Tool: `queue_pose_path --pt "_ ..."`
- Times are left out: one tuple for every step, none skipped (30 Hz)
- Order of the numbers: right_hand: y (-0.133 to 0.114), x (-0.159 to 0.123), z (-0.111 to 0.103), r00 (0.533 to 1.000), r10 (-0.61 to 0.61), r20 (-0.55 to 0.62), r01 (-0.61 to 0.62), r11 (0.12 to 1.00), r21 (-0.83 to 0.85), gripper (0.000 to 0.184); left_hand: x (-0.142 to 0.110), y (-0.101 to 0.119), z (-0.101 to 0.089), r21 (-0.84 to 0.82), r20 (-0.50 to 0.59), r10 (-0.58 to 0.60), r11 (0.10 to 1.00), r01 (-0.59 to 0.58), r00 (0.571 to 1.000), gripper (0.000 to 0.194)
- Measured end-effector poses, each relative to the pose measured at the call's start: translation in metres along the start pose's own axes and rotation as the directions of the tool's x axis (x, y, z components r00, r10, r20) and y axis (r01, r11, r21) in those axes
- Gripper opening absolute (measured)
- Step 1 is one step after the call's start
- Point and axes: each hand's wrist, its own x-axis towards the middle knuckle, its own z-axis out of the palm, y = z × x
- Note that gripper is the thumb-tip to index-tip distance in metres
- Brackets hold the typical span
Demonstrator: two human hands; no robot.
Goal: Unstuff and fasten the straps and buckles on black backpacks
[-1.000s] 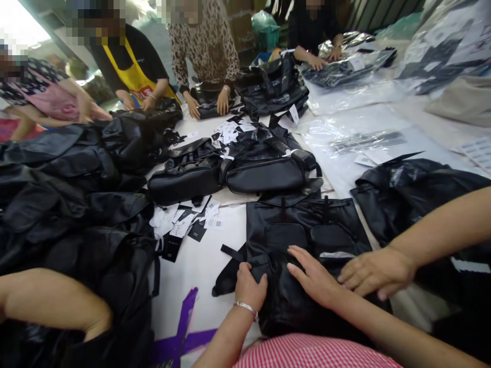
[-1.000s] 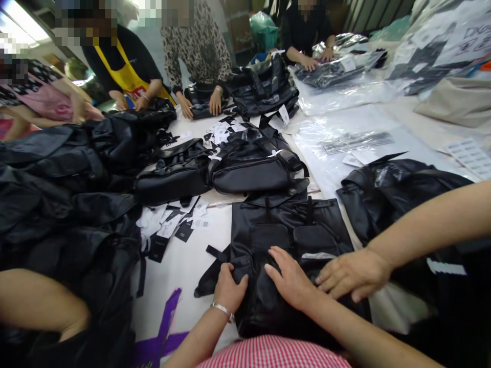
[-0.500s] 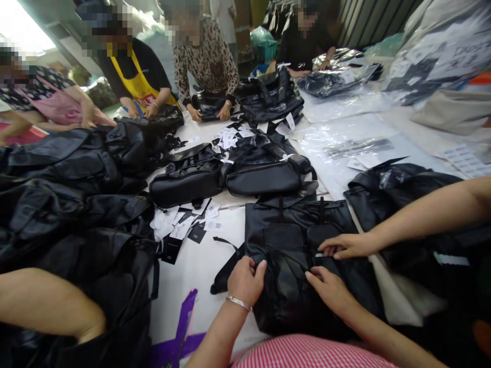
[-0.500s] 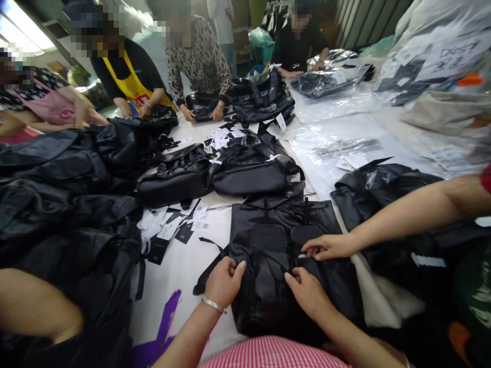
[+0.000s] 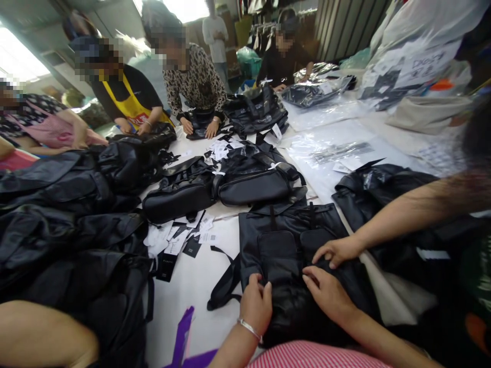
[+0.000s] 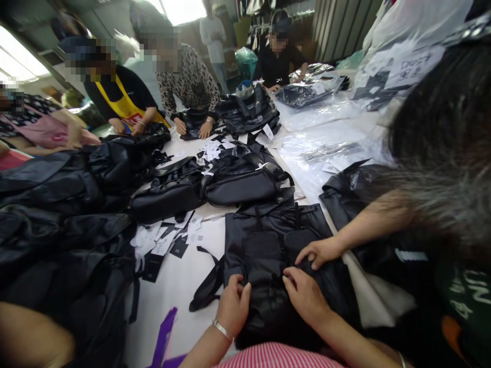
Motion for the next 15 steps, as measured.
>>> queue_pose_path --pt "-0.003 0.0 -0.002 0.998 -0.064 -0.026 0.064 0.998 0.003 0.037 -0.001 0.005 -0.003 0.035 -0.039 0.092 0.995 -0.091 0.995 0.037" --pt "-0.005 -0.001 -0.002 0.991 -0.135 -0.019 0.135 0.991 -0.007 0.041 -0.002 0.01 -0.005 0.073 -0.044 0.206 0.977 -0.203 0.978 0.041" --pt "-0.007 -0.002 -0.002 0.979 -0.204 0.03 0.205 0.979 -0.025 0.044 -0.002 0.015 -0.008 0.1 -0.002 0.323 0.942 -0.321 0.946 0.045" --pt "-0.009 -0.004 0.0 0.96 -0.258 0.112 0.264 0.964 -0.043 0.047 -0.002 0.02 -0.01 0.11 0.078 0.414 0.9 -0.421 0.907 0.049" --pt "-0.01 -0.006 0.002 0.936 -0.287 0.204 0.305 0.95 -0.061 0.049 0.0 0.023 -0.013 0.106 0.178 0.467 0.866 -0.489 0.866 0.052" --pt "-0.011 -0.007 0.004 0.914 -0.291 0.282 0.326 0.942 -0.084 0.05 0.001 0.026 -0.015 0.101 0.27 0.484 0.845 -0.524 0.832 0.054" --pt "-0.012 -0.007 0.005 0.904 -0.276 0.326 0.326 0.939 -0.108 0.049 0.003 0.028 -0.017 0.102 0.34 0.476 0.839 -0.535 0.811 0.055" --pt "-0.014 -0.005 0.005 0.904 -0.258 0.341 0.315 0.941 -0.124 0.047 0.005 0.03 -0.019 0.111 0.38 0.452 0.844 -0.525 0.807 0.055" --pt "-0.016 -0.001 0.002 0.91 -0.247 0.334 0.301 0.946 -0.12 0.044 0.006 0.031 -0.021 0.123 0.398 0.426 0.853 -0.507 0.813 0.056" --pt "-0.019 0.006 -0.002 0.919 -0.248 0.306 0.288 0.954 -0.09 0.041 0.008 0.032 -0.022 0.13 0.402 0.407 0.861 -0.492 0.82 0.058" --pt "-0.024 0.016 -0.007 0.932 -0.254 0.258 0.272 0.962 -0.036 0.039 0.008 0.032 -0.023 0.131 0.4 0.4 0.866 -0.483 0.825 0.059" --pt "-0.029 0.028 -0.014 0.949 -0.244 0.198 0.241 0.97 0.041 0.038 0.008 0.032 -0.024 0.126 0.391 0.401 0.868 -0.48 0.828 0.06" --pt "-0.036 0.043 -0.02 0.972 -0.196 0.13 0.178 0.974 0.14 0.037 0.008 0.032 -0.024 0.12 0.38 0.407 0.868 -0.481 0.831 0.058" --pt "-0.043 0.06 -0.026 0.99 -0.12 0.072 0.1 0.965 0.243 0.035 0.007 0.031 -0.023 0.115 0.365 0.417 0.867 -0.485 0.832 0.055" --pt "-0.051 0.078 -0.03 0.998 -0.004 0.055 -0.016 0.935 0.353 0.032 0.005 0.031 -0.022 0.11 0.35 0.427 0.865 -0.489 0.834 0.051"
